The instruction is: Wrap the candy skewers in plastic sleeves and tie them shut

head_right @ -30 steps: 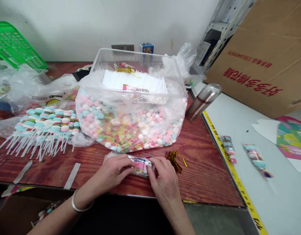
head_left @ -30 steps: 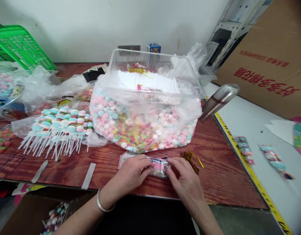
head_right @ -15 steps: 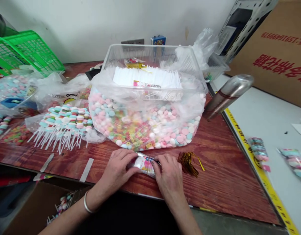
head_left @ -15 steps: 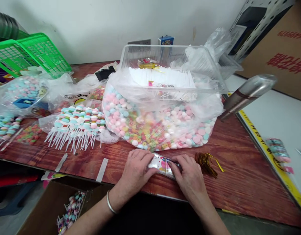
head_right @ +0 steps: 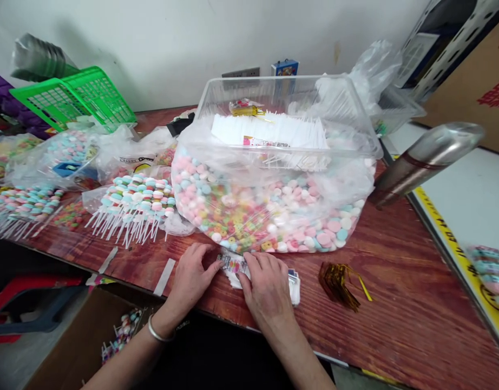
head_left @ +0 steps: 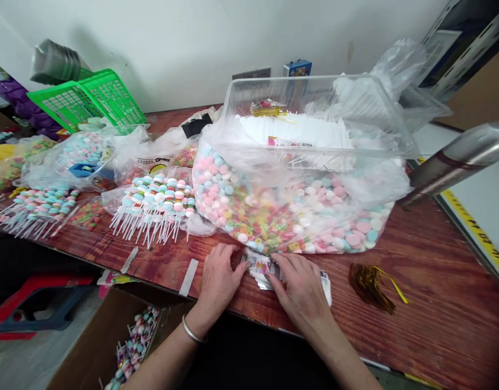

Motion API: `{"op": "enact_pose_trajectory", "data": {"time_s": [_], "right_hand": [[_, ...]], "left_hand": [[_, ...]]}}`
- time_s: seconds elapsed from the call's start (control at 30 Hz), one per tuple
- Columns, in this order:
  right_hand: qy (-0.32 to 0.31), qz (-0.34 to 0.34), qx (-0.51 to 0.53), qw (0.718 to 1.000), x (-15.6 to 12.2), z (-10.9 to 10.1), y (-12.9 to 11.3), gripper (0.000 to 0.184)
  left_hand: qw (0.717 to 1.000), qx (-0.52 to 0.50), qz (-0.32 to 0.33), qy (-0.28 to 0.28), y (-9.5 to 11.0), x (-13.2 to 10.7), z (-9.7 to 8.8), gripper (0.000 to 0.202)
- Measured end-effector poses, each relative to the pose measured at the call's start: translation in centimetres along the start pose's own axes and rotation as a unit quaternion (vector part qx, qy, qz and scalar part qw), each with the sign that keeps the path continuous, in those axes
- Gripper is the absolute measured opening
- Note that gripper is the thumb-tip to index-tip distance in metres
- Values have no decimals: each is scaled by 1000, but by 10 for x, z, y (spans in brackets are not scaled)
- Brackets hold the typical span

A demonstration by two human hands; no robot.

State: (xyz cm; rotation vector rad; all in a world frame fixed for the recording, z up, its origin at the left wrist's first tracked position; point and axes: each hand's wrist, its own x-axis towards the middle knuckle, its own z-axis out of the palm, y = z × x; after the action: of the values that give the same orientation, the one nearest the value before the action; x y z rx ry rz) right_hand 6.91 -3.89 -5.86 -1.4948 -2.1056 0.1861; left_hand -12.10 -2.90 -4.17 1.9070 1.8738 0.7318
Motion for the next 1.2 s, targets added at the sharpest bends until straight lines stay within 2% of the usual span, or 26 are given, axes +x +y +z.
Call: {"op": "enact_pose_trajectory", "data": {"time_s": [0.07, 0.13, 0.27, 0.37, 0.47, 0.57, 0.67, 0.73, 0.8, 0.87, 0.93, 1.03, 1.13, 1.2], "right_hand": [[-6, 5, 3, 1000, 1, 3, 1, 25], [-4, 6, 13, 1000, 0, 7, 3, 26], [19, 1, 29, 999, -5, 14, 8, 28], [48, -7, 34, 998, -6, 12, 8, 31], [69, -8, 37, 997, -2, 4, 4, 34], [52, -18, 59, 997, 3, -1, 2, 37], [15, -15, 83, 996, 4, 1, 5, 35], [1, -1, 83, 997, 2, 3, 9, 30], [-8, 9, 79, 997, -1, 6, 12, 25], [-13, 17, 79, 997, -3, 7, 14, 23], [-24, 22, 88, 996, -4, 7, 15, 23], [-33, 35, 118, 992, -3, 2, 14, 28], [-8, 76, 191, 979, -1, -7, 9, 49], [-8, 133, 283, 950, 2, -14, 0, 63]], "left_hand": [[999, 30, -7, -24, -3, 3, -2, 21], [998, 18, -16, -55, -7, 5, -2, 21], [998, -46, -13, -50, -7, 4, -4, 15], [997, 29, 68, -17, 0, -3, -10, 18], [976, 116, 170, 69, 6, -9, -17, 18], [956, 115, 238, 130, 11, -11, -19, 27], [953, 72, 262, 135, 17, -10, -18, 26], [961, 33, 247, 120, 20, -9, -16, 22], [973, -18, 206, 101, 22, -9, -16, 16], [981, -87, 142, 95, 21, -7, -19, 16], [979, -157, 57, 115, 17, -3, -27, 18], [957, -248, -55, 137, 9, 6, -41, 21], [915, -382, -83, 101, 7, 14, -48, 25], [875, -470, -89, 74, 10, 18, -46, 26]]}}
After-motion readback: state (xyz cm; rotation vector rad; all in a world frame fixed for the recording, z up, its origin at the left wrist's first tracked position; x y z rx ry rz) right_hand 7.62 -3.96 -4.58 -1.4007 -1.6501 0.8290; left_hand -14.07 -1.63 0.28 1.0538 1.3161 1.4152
